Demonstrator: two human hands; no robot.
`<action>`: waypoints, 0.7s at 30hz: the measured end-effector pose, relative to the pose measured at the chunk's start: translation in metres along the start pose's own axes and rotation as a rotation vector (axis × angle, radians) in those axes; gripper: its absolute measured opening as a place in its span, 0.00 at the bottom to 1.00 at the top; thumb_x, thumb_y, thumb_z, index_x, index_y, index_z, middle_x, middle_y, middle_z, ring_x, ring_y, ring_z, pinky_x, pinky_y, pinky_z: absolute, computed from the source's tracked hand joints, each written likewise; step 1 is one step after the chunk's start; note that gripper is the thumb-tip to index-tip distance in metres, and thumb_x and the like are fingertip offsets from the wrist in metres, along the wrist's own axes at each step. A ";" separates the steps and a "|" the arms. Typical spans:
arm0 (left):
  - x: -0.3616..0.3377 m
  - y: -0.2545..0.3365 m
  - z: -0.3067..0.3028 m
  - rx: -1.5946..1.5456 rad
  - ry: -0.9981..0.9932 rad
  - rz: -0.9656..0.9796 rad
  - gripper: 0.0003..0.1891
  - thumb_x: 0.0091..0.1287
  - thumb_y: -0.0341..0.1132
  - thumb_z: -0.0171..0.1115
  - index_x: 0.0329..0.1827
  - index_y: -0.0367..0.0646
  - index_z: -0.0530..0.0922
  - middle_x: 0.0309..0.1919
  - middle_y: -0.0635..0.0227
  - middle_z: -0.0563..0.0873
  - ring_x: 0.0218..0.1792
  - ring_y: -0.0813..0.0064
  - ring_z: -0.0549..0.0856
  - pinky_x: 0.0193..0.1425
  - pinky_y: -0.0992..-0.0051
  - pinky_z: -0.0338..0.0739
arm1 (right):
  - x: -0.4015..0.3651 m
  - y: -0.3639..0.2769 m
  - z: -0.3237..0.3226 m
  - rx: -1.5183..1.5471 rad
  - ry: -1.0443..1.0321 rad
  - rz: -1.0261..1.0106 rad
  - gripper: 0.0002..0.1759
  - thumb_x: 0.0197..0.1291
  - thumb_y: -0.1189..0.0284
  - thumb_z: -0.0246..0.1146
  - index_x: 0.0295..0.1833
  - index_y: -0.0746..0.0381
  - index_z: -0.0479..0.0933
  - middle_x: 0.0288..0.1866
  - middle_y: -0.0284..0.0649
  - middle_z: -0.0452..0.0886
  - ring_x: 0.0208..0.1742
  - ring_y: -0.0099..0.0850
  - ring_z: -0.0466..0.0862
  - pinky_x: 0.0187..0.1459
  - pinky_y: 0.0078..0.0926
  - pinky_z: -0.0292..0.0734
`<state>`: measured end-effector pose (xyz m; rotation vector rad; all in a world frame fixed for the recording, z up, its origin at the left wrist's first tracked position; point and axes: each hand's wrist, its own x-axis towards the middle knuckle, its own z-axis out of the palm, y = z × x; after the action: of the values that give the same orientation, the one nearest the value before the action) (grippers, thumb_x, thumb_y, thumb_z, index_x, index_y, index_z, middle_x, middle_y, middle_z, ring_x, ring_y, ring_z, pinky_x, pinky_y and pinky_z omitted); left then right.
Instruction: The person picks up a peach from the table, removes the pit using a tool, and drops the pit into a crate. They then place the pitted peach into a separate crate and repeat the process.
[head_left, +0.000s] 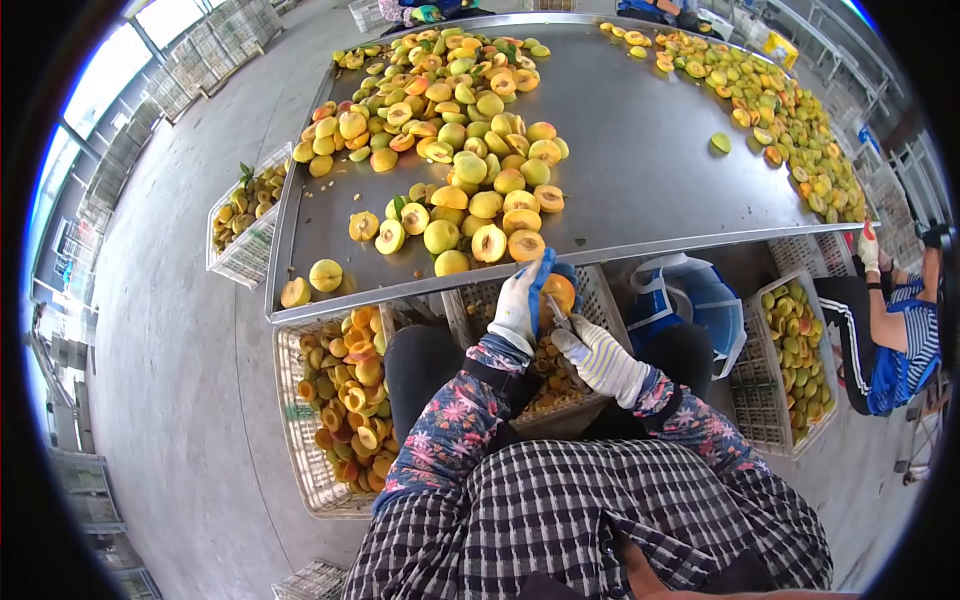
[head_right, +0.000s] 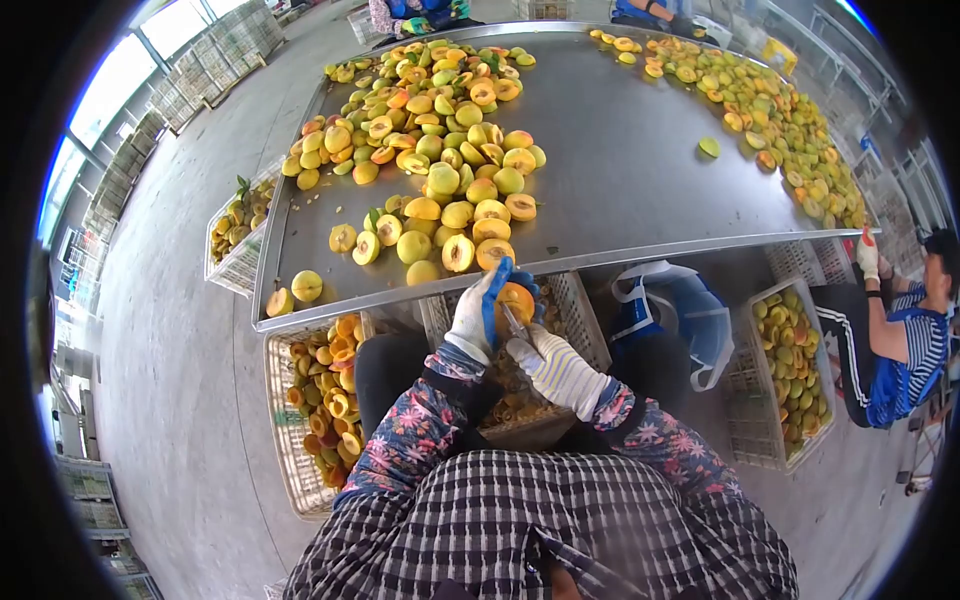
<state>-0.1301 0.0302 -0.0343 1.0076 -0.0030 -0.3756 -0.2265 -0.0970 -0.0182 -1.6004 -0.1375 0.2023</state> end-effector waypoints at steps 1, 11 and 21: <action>0.008 -0.012 -0.008 0.045 0.010 0.079 0.21 0.72 0.48 0.60 0.46 0.34 0.78 0.36 0.57 0.85 0.35 0.67 0.86 0.41 0.67 0.83 | -0.001 -0.013 -0.001 0.083 -0.034 0.156 0.15 0.71 0.55 0.58 0.49 0.54 0.72 0.22 0.27 0.70 0.14 0.19 0.66 0.15 0.23 0.61; 0.030 -0.050 -0.029 0.167 -0.046 0.178 0.19 0.71 0.49 0.60 0.48 0.38 0.78 0.38 0.61 0.84 0.37 0.67 0.86 0.39 0.65 0.86 | -0.015 -0.058 -0.009 0.545 -0.092 0.616 0.18 0.70 0.51 0.58 0.41 0.55 0.72 0.19 0.26 0.66 0.14 0.20 0.64 0.17 0.21 0.56; -0.001 -0.026 -0.011 0.168 -0.017 0.220 0.19 0.71 0.48 0.61 0.49 0.39 0.77 0.38 0.62 0.84 0.40 0.66 0.87 0.40 0.64 0.86 | -0.030 -0.052 -0.015 0.687 -0.252 0.519 0.20 0.72 0.51 0.54 0.46 0.57 0.75 0.19 0.27 0.68 0.13 0.20 0.65 0.16 0.19 0.57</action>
<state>-0.1367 0.0269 -0.0610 1.1571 -0.1622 -0.1849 -0.2503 -0.1162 0.0355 -0.8920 0.1491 0.7691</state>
